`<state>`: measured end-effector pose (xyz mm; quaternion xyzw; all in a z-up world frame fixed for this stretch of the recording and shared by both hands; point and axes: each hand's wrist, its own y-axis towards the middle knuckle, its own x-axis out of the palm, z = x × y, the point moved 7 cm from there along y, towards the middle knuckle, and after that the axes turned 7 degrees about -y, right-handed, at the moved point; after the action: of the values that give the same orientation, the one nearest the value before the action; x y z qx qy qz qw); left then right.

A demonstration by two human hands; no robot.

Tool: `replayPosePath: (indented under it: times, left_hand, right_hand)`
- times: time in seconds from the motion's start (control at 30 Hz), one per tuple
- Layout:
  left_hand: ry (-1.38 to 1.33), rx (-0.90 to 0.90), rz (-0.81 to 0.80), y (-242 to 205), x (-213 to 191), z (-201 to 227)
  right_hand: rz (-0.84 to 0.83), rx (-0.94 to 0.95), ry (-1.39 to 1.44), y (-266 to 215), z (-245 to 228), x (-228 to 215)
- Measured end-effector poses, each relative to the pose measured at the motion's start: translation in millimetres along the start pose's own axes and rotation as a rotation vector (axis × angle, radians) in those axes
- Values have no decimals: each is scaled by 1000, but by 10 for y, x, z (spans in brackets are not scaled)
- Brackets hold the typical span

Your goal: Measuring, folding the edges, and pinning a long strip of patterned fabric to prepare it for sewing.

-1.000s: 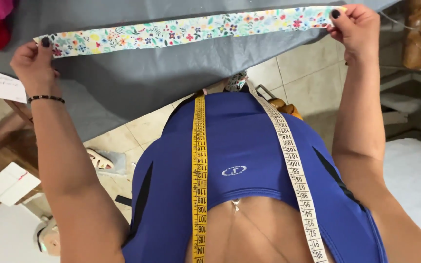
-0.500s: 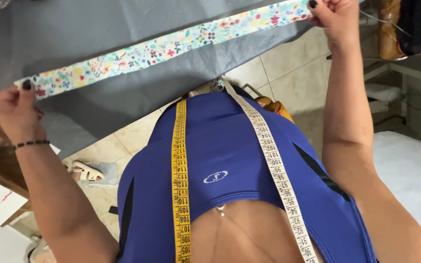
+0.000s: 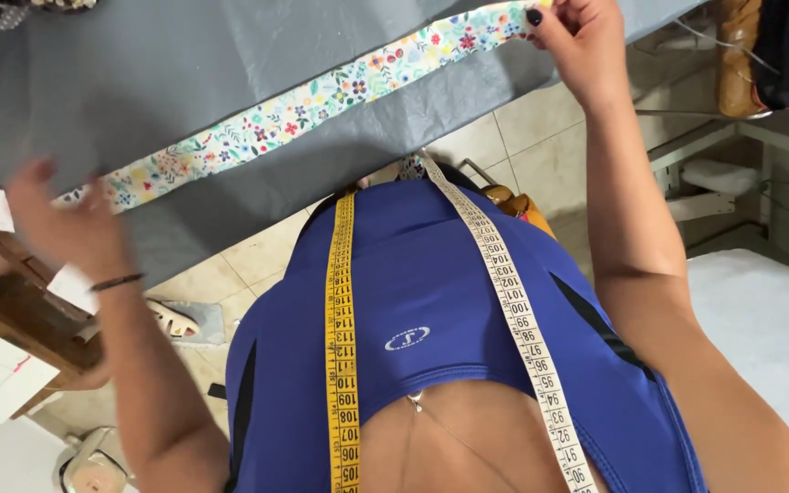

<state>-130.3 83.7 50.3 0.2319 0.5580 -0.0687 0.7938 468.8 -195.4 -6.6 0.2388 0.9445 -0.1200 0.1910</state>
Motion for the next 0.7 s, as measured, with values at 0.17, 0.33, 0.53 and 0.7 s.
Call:
replayPosePath:
  times: [0.17, 0.33, 0.53, 0.7]
  left_hand:
    - [-804, 440, -488, 506, 598, 2761]
    - [-903, 679, -680, 645, 1337, 4074]
    - [-1075, 750, -928, 709, 1313, 4537]
    - [-1067, 633, -853, 872, 1093, 4464]
  right_hand:
    - [9, -171, -103, -153, -526, 31]
    - [5, -162, -69, -266, -961, 31]
    - [116, -140, 71, -215, -1042, -49]
    - [124, -191, 461, -22, -810, 159]
